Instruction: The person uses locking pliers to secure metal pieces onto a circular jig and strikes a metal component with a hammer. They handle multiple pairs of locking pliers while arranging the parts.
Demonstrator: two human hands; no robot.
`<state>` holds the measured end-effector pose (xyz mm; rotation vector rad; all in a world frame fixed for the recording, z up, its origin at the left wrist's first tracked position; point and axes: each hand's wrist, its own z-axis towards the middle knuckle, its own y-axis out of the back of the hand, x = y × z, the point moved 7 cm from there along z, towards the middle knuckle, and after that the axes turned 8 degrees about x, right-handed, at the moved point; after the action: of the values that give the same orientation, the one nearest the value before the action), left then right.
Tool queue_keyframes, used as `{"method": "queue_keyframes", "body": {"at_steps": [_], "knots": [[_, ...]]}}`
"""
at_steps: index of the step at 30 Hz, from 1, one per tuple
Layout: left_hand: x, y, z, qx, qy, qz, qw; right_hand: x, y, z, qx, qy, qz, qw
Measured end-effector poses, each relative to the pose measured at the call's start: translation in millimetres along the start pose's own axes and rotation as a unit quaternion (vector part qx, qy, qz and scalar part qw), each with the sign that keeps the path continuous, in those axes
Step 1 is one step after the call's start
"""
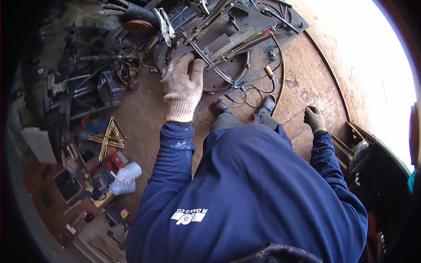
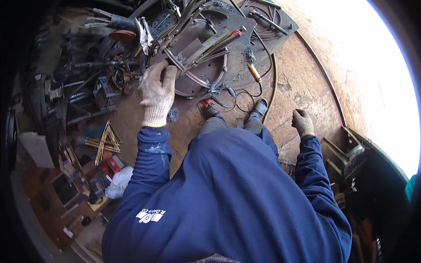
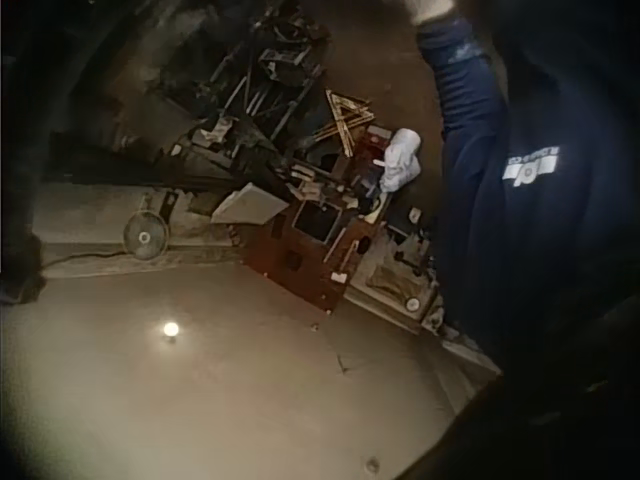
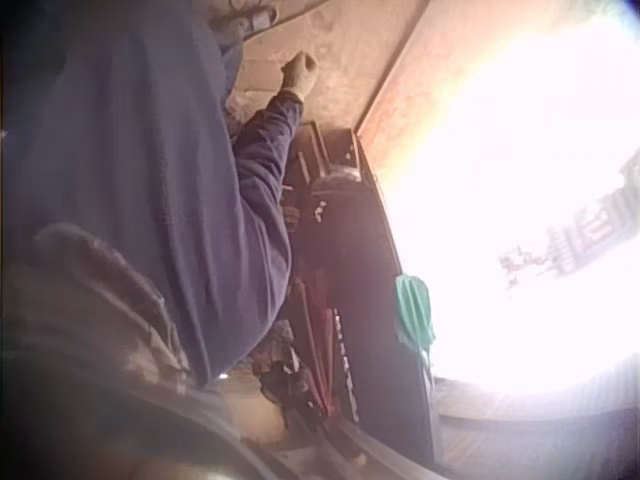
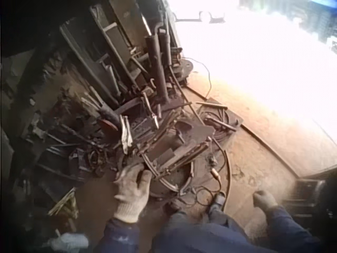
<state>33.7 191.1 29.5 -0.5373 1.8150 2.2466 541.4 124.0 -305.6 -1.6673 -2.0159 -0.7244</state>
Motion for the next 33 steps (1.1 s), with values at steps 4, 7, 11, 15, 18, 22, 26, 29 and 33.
{"method": "queue_keyframes", "body": {"at_steps": [4,7,11,15,18,22,26,29,33], "knots": [[-5,-7,-11,-0.01,0.023,0.054,0.998,10,26,19,0.018,-0.015,0.032,0.999],[-8,-8,-10,-0.002,0.03,0.074,0.997,41,17,27,0.061,0.011,0.113,0.992],[-7,-8,-12,0.003,0.022,0.088,0.996,171,-35,7,0.09,0.118,0.116,0.982],[-37,12,4,-0.049,-0.036,0.094,0.994,348,-83,-37,0.16,0.359,0.074,0.917],[-71,19,40,-0.125,-0.124,0.076,0.981,447,-123,-83,0.19,0.449,0.004,0.873],[-82,-5,105,-0.009,-0.056,0.009,0.998,486,-190,-78,0.281,0.399,-0.115,0.865],[-75,-30,143,0.075,-0.017,0.012,0.997,481,-230,-69,0.306,0.354,-0.16,0.869],[-67,-32,145,-0.001,-0.041,-0.048,0.998,478,-230,-82,0.344,0.335,-0.063,0.875],[-59,-21,147,-0.026,0.001,-0.261,0.965,465,-228,-57,0.341,0.298,-0.138,0.881]]}}
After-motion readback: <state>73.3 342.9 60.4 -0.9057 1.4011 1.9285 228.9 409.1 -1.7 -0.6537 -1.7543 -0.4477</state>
